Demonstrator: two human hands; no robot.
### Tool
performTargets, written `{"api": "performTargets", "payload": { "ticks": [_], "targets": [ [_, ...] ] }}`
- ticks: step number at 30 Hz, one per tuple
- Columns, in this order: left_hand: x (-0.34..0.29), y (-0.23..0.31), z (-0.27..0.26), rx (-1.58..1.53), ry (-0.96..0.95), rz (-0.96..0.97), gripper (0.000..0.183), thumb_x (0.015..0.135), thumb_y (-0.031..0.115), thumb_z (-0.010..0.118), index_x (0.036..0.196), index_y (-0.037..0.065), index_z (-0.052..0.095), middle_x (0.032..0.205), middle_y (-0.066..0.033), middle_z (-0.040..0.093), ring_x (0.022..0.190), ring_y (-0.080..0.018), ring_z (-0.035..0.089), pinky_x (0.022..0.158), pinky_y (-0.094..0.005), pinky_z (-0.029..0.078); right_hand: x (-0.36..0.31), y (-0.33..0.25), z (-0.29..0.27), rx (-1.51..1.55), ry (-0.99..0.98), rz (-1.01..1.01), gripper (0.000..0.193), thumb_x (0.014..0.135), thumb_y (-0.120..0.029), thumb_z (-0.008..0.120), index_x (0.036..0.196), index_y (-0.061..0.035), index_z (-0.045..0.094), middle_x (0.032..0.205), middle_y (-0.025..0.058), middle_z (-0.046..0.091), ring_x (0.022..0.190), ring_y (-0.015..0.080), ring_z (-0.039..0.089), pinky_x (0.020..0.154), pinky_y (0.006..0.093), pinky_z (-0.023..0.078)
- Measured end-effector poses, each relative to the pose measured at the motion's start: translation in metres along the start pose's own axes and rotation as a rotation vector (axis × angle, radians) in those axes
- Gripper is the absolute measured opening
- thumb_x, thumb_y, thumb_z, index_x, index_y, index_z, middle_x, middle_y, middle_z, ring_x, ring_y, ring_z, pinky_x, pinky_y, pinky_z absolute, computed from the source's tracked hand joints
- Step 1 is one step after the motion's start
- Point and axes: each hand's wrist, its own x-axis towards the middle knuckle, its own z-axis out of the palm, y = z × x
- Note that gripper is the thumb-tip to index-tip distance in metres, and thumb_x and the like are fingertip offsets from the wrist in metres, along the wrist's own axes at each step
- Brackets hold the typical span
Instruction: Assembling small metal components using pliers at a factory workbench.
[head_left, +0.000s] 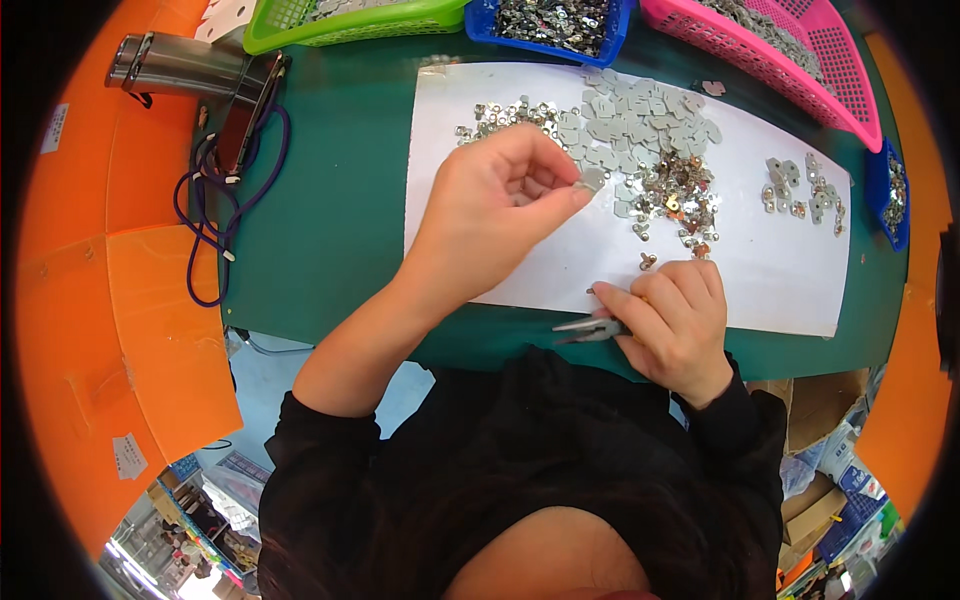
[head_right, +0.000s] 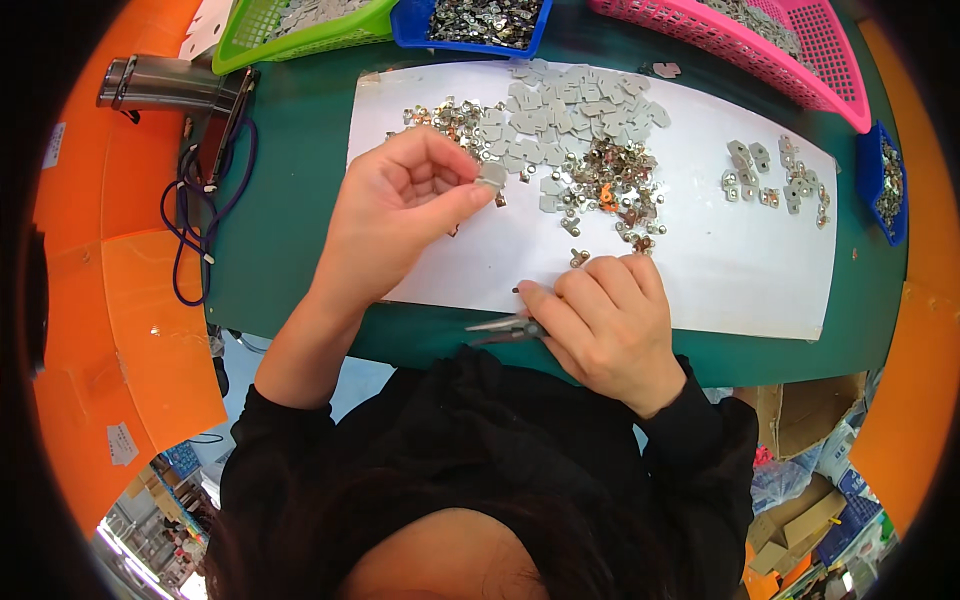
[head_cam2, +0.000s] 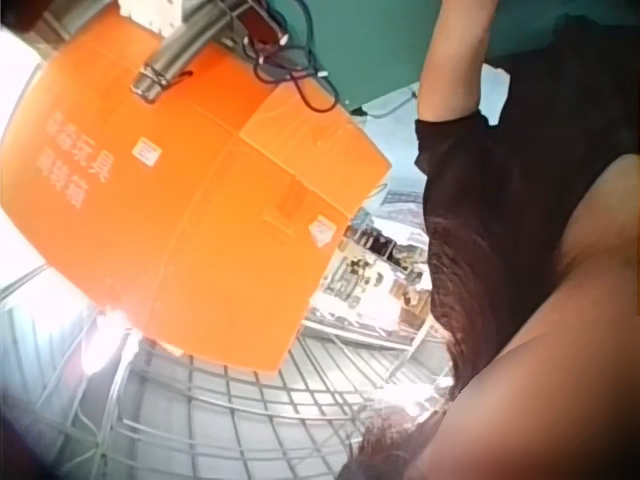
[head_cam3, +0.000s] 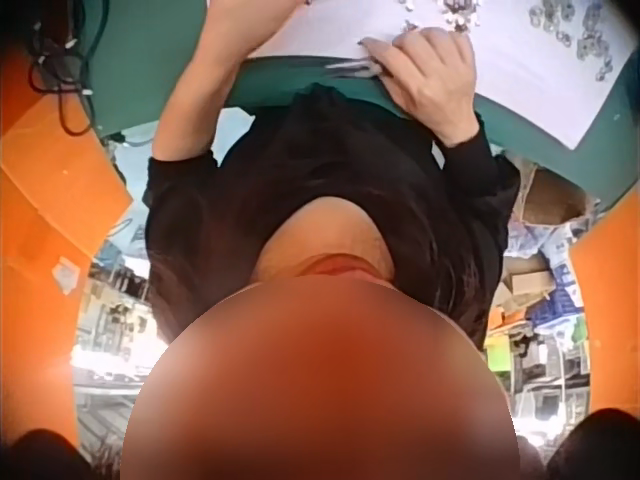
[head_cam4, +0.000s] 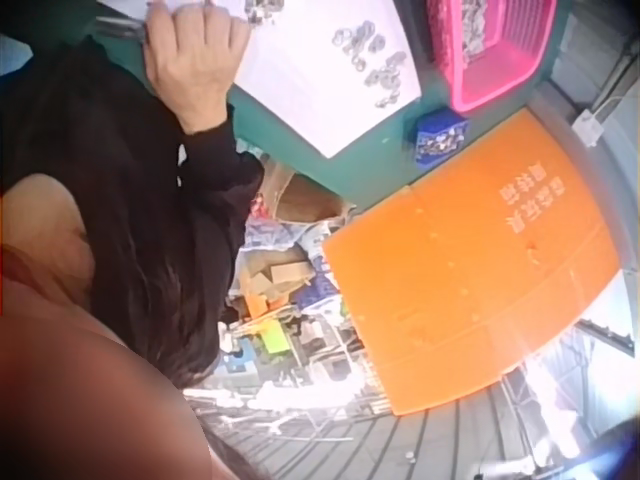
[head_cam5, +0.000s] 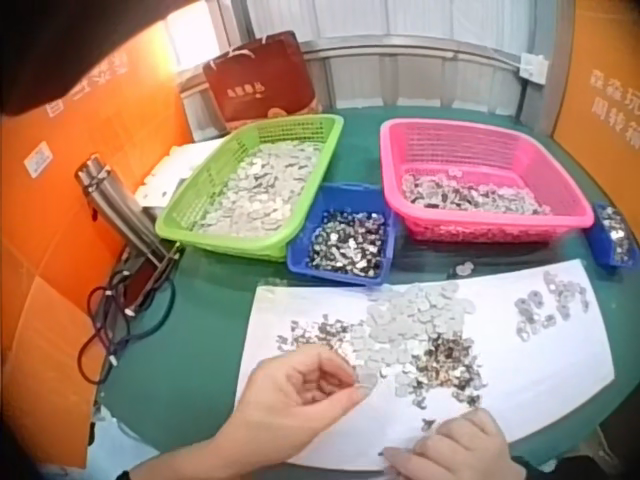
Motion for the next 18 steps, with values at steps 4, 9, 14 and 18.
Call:
{"api": "performTargets", "payload": {
  "ticks": [4, 9, 14, 18],
  "targets": [
    [-0.011, 0.007, -0.004, -0.432, -0.035, -0.182, 0.025, 0.085, 0.004, 0.069, 0.109, 0.0, 0.063, 0.082, -0.0003, 0.063, 0.067, -0.0072, 0.057, 0.062, -0.0199, 0.047, -0.006, 0.004, -0.003, 0.019, -0.024, -0.055, 0.04, 0.054, -0.013, 0.072, 0.095, -0.0125, 0.071, 0.078, 0.0003, 0.052, 0.075, 0.0221, 0.052, 0.07, 0.0357, 0.039],
    [-0.019, 0.0, -0.002, -0.419, -0.084, -0.178, 0.03, 0.087, 0.005, 0.068, 0.116, 0.001, 0.061, 0.083, -0.0021, 0.063, 0.071, -0.0089, 0.061, 0.063, -0.0211, 0.048, 0.004, 0.002, -0.006, 0.108, -0.032, 0.05, 0.042, 0.054, -0.008, 0.071, 0.096, -0.0125, 0.07, 0.081, 0.0018, 0.054, 0.079, 0.0237, 0.053, 0.071, 0.0368, 0.039],
    [-0.022, -0.002, -0.003, -0.49, -0.06, -0.224, 0.027, 0.088, 0.005, 0.067, 0.114, 0.001, 0.06, 0.084, -0.0059, 0.066, 0.074, -0.0115, 0.064, 0.063, -0.0226, 0.049, 0.003, -0.002, -0.002, 0.083, -0.044, 0.064, 0.044, 0.053, -0.006, 0.07, 0.096, -0.0129, 0.069, 0.083, 0.002, 0.055, 0.08, 0.0238, 0.053, 0.074, 0.0369, 0.04],
    [-0.026, -0.006, -0.004, -0.495, -0.062, -0.21, 0.025, 0.089, 0.006, 0.067, 0.112, 0.0, 0.06, 0.085, -0.0085, 0.067, 0.074, -0.0131, 0.065, 0.064, -0.0234, 0.05, 0.01, 0.005, -0.002, 0.011, -0.037, 0.037, 0.043, 0.054, -0.006, 0.069, 0.096, -0.013, 0.069, 0.082, 0.0013, 0.055, 0.08, 0.0232, 0.053, 0.073, 0.0365, 0.04]
  ]
}}
